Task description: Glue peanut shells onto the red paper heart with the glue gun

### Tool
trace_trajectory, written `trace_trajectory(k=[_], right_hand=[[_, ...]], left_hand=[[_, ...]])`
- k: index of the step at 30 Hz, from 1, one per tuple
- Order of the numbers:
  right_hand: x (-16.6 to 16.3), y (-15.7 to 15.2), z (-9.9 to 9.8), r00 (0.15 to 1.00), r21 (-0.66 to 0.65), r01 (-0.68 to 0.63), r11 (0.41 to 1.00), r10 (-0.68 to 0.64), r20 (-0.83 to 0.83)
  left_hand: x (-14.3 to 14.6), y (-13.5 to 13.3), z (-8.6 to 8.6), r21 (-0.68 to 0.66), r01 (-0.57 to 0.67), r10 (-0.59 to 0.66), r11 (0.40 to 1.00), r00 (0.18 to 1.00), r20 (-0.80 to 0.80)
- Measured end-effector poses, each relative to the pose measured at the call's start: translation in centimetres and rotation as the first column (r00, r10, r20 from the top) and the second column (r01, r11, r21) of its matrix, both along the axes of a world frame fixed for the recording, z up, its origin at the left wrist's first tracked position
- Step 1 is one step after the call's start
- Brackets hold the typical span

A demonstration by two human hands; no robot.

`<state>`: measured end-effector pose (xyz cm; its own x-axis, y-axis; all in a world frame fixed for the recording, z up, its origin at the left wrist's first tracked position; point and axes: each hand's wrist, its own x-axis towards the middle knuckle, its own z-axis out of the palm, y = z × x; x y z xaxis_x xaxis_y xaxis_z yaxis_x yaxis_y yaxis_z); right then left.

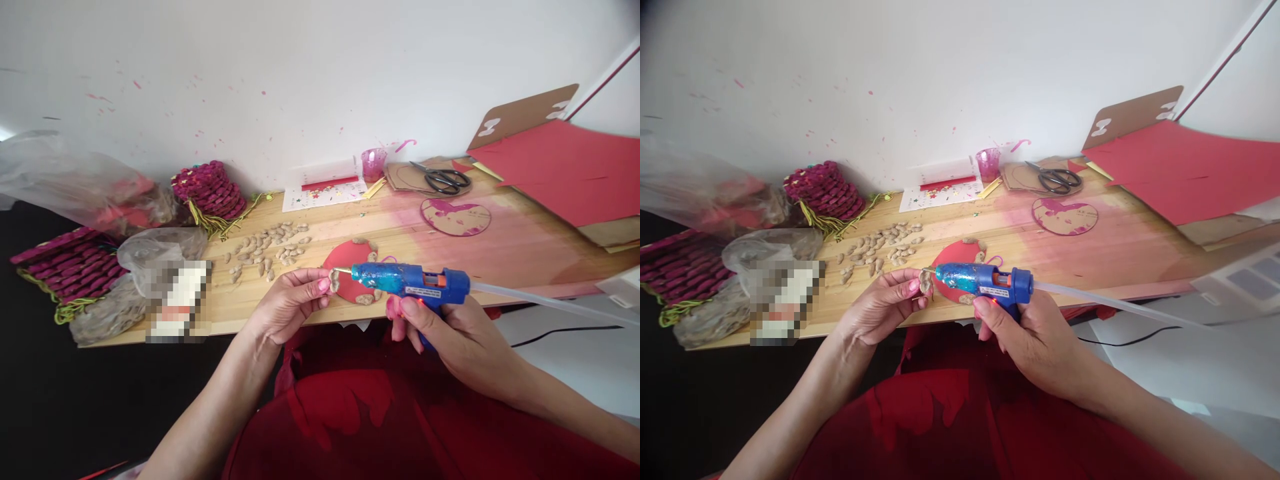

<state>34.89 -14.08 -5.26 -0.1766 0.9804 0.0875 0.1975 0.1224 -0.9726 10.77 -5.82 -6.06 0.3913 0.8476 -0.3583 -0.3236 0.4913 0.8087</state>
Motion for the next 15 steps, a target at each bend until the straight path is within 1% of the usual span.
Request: trace_trajectory(k=[15], right_hand=[[0.0,0.1,0.0,1.0,-0.015,0.005,1.0,-0.004,0.009]], left_hand=[[-0.28,0.25,-0.46,0.0,-0.003,0.003,1.0,1.0,-0.008]])
